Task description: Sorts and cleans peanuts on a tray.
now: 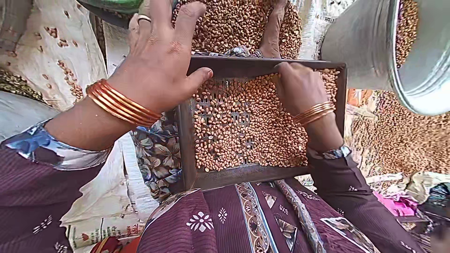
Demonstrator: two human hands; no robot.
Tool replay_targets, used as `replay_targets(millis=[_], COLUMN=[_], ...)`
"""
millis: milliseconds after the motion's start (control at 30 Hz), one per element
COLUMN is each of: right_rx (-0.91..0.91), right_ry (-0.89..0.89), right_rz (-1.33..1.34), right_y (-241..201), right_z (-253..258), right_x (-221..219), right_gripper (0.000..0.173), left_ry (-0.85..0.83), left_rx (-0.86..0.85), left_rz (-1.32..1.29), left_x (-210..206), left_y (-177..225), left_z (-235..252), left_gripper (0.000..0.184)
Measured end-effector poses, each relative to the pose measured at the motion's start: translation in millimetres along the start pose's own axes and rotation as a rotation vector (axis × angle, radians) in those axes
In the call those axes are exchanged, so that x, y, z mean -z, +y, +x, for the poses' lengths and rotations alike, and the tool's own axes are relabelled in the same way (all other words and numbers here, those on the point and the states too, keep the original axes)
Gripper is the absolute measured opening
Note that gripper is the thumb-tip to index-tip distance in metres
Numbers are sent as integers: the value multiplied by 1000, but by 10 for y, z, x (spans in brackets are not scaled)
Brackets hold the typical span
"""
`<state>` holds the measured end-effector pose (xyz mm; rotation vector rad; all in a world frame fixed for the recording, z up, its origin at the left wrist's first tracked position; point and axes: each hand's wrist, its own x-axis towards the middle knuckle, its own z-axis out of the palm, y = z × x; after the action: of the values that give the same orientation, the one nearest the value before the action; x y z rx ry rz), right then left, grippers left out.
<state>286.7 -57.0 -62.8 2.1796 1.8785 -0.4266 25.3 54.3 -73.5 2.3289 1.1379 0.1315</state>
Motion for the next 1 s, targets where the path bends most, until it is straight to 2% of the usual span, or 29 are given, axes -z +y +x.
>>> replay_targets(millis=[33, 67, 167, 233, 300, 367, 433, 467, 533, 567, 600, 633, 733, 800, 1000], right_rx=[-61, -33, 376, 430, 308, 137, 77, 157, 496, 644, 711, 699, 457, 362, 400], right_ry=[-121, -166, -67, 66, 133, -17, -241, -319, -352, -316, -260, -181, 147, 284, 370], right_rz=[-22, -17, 325, 372, 270, 107, 34, 61, 285, 424, 499, 496, 235, 91, 1], right_y=[-109, -190, -225, -175, -73, -47, -126, -177, -223, -254, -291, -310, -257, -155, -97], right_z=[89, 168, 181, 163, 75, -87, -221, -239, -206, -168, -124, -79, 125, 250, 496], right_x=[-138, -284, -482, -411, -296, -227, -317, -399, -575, -632, -640, -604, -463, -423, -688], right_gripper=[30, 34, 48, 39, 26, 18, 19, 18, 16, 15, 15, 15, 16, 16, 17], left_ry=[-21, -52, -114, -89, -35, 3, 10, 7, -19, -30, -41, -53, -41, -16, 52], left_rx=[-28, -54, -92, -132, -195, -239, -261, -270, -276, -281, -287, -287, -276, -247, -224], left_rz=[-6, 6, 22, 9, -9, -23, -16, -11, 17, 45, 78, 117, 219, 227, 228], left_x=[-46, -89, -158, -179, -209, -225, -234, -243, -272, -295, -321, -346, -440, -466, -525], left_y=[-45, -76, -100, -143, -194, -213, -201, -202, -215, -226, -234, -236, -221, -191, -136], left_z=[8, 10, -10, -16, -11, 8, 12, 12, 7, 4, 1, -4, -14, -32, -15], left_gripper=[69, 61, 43, 37, 34, 29, 24, 22, 18, 16, 15, 15, 16, 17, 19])
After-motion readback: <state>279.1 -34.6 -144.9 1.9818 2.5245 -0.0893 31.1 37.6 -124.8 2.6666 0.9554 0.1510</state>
